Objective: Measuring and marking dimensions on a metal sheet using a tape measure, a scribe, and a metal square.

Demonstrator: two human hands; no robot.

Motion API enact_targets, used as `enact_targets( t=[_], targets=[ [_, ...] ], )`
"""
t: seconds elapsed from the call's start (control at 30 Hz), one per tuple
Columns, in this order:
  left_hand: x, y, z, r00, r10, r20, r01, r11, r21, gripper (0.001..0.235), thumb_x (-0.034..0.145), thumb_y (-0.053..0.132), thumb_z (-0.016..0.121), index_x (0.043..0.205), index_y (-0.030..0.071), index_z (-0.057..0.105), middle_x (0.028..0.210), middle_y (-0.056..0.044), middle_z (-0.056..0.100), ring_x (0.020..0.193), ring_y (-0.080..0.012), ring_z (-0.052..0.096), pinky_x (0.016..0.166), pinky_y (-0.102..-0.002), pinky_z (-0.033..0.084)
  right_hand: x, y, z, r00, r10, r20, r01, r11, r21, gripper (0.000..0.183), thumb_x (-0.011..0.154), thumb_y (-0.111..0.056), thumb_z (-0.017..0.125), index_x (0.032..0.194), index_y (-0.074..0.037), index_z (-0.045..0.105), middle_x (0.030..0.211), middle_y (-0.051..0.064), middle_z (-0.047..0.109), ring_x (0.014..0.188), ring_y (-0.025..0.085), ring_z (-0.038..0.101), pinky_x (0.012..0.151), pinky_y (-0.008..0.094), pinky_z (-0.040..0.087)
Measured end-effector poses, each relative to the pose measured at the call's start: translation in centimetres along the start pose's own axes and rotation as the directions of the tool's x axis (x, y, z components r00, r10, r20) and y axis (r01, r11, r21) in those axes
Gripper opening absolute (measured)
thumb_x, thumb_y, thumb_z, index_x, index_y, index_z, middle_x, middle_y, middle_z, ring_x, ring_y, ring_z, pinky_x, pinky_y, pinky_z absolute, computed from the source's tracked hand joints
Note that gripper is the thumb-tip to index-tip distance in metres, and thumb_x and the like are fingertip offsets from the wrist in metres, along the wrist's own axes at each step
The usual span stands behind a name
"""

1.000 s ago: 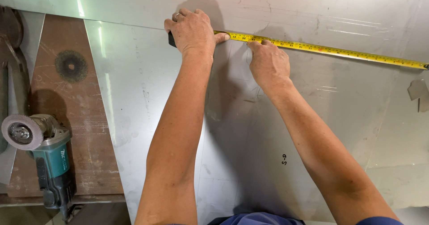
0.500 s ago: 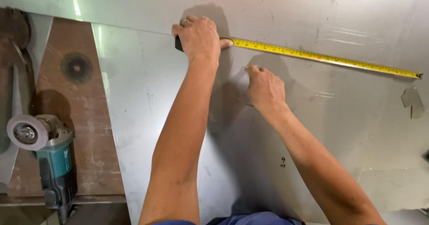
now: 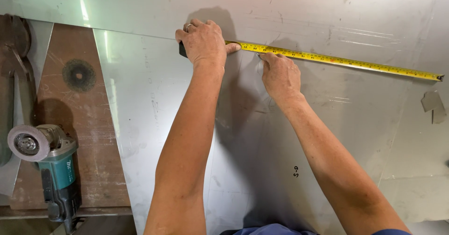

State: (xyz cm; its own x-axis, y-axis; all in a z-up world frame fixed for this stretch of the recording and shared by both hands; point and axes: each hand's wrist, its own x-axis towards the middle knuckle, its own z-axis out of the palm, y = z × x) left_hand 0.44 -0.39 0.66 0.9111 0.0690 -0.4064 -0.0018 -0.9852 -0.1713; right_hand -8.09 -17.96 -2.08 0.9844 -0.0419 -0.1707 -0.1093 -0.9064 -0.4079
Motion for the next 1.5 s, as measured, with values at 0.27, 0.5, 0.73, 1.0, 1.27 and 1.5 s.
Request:
enact_targets(
  t=[0.27,0.5,0.73,1.0,1.27,1.5],
  targets=[
    [0.2,0.0,0.2,1.0,-0.012,-0.024,0.013,1.0,0.011,0.098,0.059,0.094,0.065,0.105,0.009,0.069,0.099,-0.012,0.067,0.099,-0.0303,0.065,0.08,-0.046,0.046,0.4,0.2,-0.2,0.998,0.003,0.056,-0.002,1.0,-0.023,0.021,0.099,-0.019,0.062,0.116,-0.011,0.073,0.103,0.016,0.072,0.099,0.038,0.067,0.083,0.051,0.051],
    [0.0,-0.1,0.9,0.998,-0.013,-0.062,0.011,0.999,-0.031,0.094,0.061,0.091,0.067,0.107,0.009,0.069,0.102,-0.012,0.067,0.098,-0.0274,0.065,0.081,-0.049,0.044,1.1,-0.9,-1.3,0.98,-0.087,0.179,0.122,0.973,-0.196,0.024,0.096,-0.008,0.056,0.116,-0.007,0.068,0.102,0.017,0.072,0.097,0.039,0.067,0.081,0.052,0.051],
    [0.5,-0.1,0.2,0.99,-0.034,-0.135,0.032,0.999,-0.016,0.098,0.058,0.092,0.067,0.11,0.009,0.067,0.11,-0.016,0.065,0.106,-0.032,0.063,0.082,-0.051,0.045,-1.1,0.1,-2.0,0.967,-0.137,0.216,0.189,0.95,-0.247,0.028,0.089,-0.004,0.055,0.113,-0.008,0.068,0.099,0.019,0.071,0.092,0.039,0.069,0.077,0.051,0.054],
    [-0.2,0.0,-0.1,0.999,-0.039,-0.015,0.039,0.999,-0.015,0.099,0.063,0.093,0.066,0.114,0.008,0.066,0.112,-0.016,0.064,0.111,-0.0331,0.061,0.088,-0.048,0.044,1.1,2.4,-1.3,0.997,0.08,-0.003,-0.08,0.996,0.044,0.028,0.094,-0.031,0.073,0.111,-0.009,0.067,0.087,0.015,0.073,0.087,0.037,0.069,0.075,0.05,0.052],
    [-0.6,-0.1,0.4,0.993,-0.053,-0.107,0.049,0.998,-0.038,0.096,0.062,0.093,0.065,0.108,0.008,0.065,0.107,-0.018,0.063,0.107,-0.0349,0.06,0.081,-0.047,0.046,2.4,3.5,-0.1,0.931,0.344,-0.123,-0.32,0.93,0.178,0.052,0.075,-0.044,0.093,0.096,-0.006,0.064,0.077,0.007,0.071,0.07,0.026,0.067,0.067,0.043,0.053],
    [-1.0,-0.1,-0.4,0.999,-0.049,0.01,0.05,0.995,-0.082,0.094,0.064,0.092,0.066,0.107,0.008,0.065,0.106,-0.015,0.062,0.104,-0.0314,0.061,0.085,-0.046,0.045,2.6,3.8,0.2,0.917,0.382,-0.11,-0.353,0.91,0.219,0.051,0.072,-0.043,0.095,0.088,-0.007,0.065,0.073,0.004,0.069,0.064,0.02,0.063,0.064,0.037,0.052]
  ],
)
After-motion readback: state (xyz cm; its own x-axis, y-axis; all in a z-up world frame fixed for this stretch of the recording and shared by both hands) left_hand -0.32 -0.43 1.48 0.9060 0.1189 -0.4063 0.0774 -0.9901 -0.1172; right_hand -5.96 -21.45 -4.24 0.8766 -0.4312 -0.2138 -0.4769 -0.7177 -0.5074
